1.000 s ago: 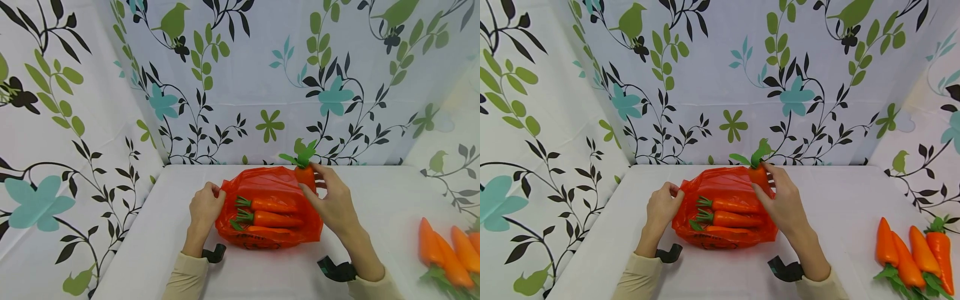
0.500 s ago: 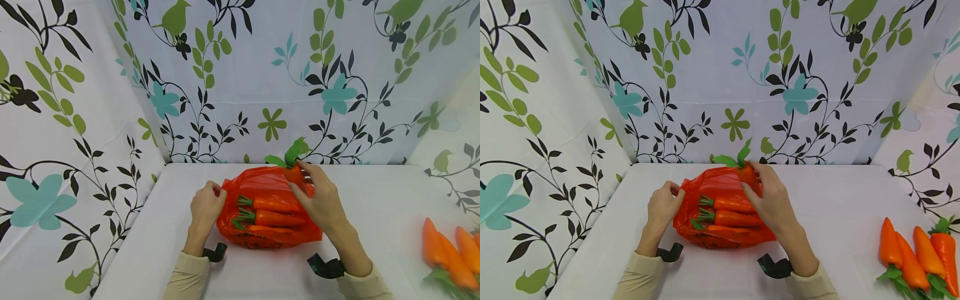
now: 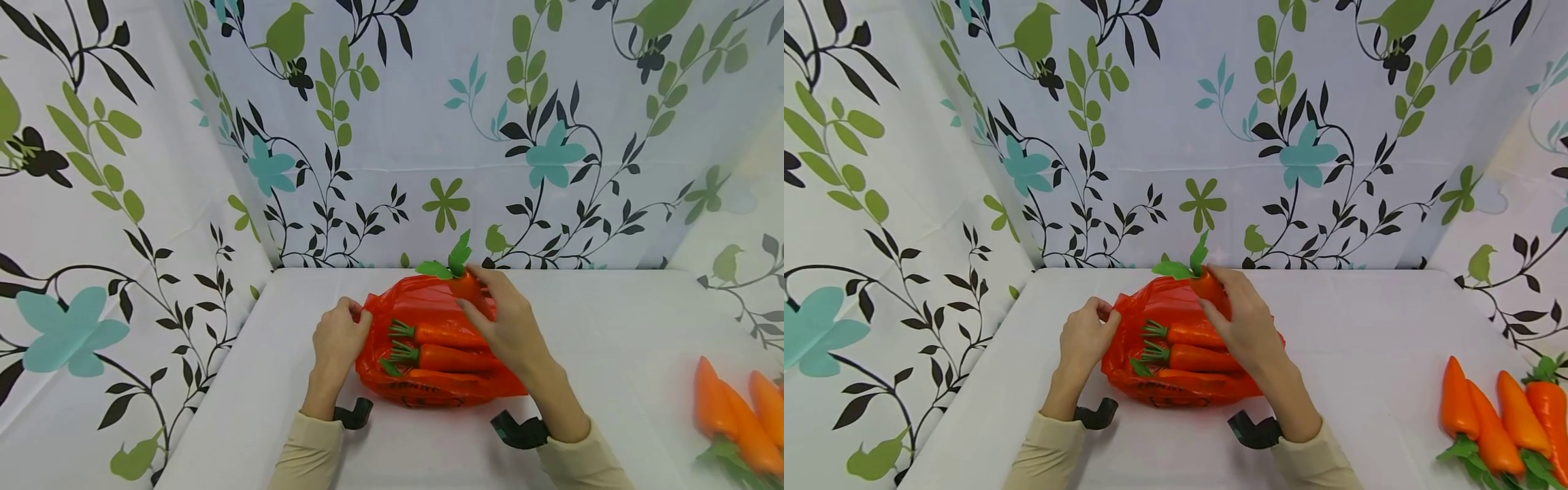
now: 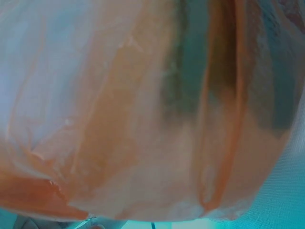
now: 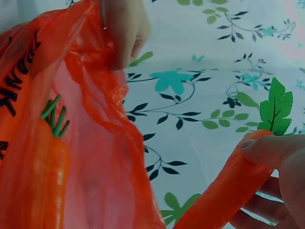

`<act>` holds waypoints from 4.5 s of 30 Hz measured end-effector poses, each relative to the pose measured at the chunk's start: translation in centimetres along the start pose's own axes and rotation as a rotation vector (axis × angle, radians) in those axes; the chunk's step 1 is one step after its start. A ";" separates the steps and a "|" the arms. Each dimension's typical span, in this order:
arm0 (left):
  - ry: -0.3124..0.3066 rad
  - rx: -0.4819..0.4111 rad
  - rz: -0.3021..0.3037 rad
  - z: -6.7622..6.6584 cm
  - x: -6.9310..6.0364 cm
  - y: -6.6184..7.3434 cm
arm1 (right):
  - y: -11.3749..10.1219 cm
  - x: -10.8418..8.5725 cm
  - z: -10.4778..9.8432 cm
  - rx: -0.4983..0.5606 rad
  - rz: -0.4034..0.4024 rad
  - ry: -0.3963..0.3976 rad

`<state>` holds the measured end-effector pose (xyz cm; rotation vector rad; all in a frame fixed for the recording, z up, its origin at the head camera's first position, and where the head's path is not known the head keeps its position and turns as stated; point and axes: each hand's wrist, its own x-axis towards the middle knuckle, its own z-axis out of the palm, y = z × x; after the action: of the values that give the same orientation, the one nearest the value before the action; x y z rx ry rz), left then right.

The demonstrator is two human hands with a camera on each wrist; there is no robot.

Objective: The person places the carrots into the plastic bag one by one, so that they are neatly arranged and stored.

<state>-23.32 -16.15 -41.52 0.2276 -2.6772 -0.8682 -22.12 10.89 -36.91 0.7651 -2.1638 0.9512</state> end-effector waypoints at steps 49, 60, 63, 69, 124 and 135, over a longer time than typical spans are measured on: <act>0.021 -0.003 0.016 0.0 -0.2 0.2 | 4.6 -2.3 6.9 -0.237 0.167 -0.396; 0.016 -0.008 0.028 0.1 -0.2 0.1 | 4.6 -2.8 8.0 -0.321 0.175 -0.429; 0.020 -0.010 0.030 0.0 -0.2 0.1 | 4.6 -2.9 8.0 -0.290 0.172 -0.425; 0.018 -0.009 0.025 0.0 -0.2 0.1 | 4.8 -3.0 8.0 -0.227 0.214 -0.485; 0.002 -0.016 0.026 -0.2 -0.3 0.1 | 3.9 -2.2 6.0 -0.322 0.139 -0.480; 0.014 -0.020 0.035 -0.2 -0.3 0.1 | 2.8 -1.7 5.3 -0.321 0.125 -0.449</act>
<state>-22.99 -16.10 -41.40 0.1815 -2.6508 -0.8787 -24.74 8.77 -42.15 0.7423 -2.6943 0.4963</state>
